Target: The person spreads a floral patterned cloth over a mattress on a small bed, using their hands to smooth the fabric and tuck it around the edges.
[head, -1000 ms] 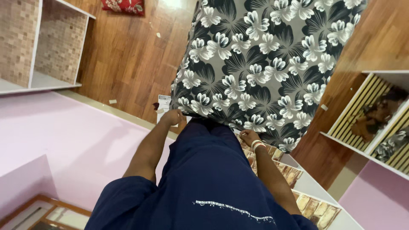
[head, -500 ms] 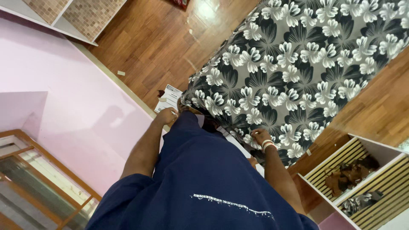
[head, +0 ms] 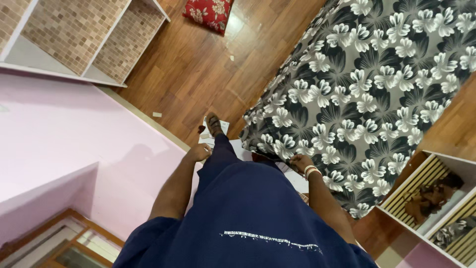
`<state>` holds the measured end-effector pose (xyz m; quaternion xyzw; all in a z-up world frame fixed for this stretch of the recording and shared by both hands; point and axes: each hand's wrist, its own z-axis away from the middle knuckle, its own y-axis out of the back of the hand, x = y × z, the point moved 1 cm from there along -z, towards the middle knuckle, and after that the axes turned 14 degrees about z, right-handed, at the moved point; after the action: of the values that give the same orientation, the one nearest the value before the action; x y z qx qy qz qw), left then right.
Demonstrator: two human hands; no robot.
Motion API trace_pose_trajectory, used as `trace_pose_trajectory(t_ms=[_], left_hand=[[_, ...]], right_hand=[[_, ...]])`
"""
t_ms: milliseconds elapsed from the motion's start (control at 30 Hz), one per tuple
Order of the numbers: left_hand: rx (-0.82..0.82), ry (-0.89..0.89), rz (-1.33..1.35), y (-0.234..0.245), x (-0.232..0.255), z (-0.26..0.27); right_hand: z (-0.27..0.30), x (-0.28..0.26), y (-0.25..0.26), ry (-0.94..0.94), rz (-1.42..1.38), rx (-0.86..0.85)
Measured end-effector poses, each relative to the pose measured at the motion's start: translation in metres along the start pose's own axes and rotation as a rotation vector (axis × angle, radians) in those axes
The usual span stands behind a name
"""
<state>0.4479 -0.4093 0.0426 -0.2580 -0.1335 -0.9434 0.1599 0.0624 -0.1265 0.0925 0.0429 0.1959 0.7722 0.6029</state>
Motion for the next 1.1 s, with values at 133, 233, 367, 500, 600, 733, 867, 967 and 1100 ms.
trace_pose_trajectory(t_ms=[133, 233, 367, 500, 600, 733, 867, 967, 1100], left_hand=[[0.106, -0.231, -0.166, 0.09, 0.004, -0.027], [0.011, -0.137, -0.223, 0.148, -0.001, -0.04], [0.225, -0.291, -0.012, 0.207, -0.009, -0.055], [0.218, -0.38, 0.093, 0.225, 0.002, -0.065], [0.233, -0.119, 0.152, 0.221, 0.001, -0.067], [0.091, -0.174, 0.03, 0.219, 0.021, -0.074], [0.082, -0.008, 0.146, 0.227, 0.04, -0.091], [0.079, 0.062, 0.063, 0.248, 0.081, -0.119], [0.069, 0.074, -0.19, 0.265, 0.161, -0.156]], right_hand=[[-0.01, -0.078, -0.024, 0.116, -0.285, -0.006], [-0.024, -0.13, -0.028, 0.232, -0.065, 0.001], [-0.033, -0.169, -0.016, 0.219, -0.121, 0.042], [-0.048, -0.189, 0.016, 0.136, -0.094, 0.08], [-0.058, -0.195, 0.038, 0.131, -0.114, 0.089], [-0.069, -0.205, 0.045, 0.056, -0.106, 0.15], [-0.086, -0.228, 0.057, 0.119, -0.131, 0.068], [-0.104, -0.236, 0.077, 0.014, -0.151, -0.005], [-0.117, -0.242, 0.143, 0.105, -0.159, -0.011]])
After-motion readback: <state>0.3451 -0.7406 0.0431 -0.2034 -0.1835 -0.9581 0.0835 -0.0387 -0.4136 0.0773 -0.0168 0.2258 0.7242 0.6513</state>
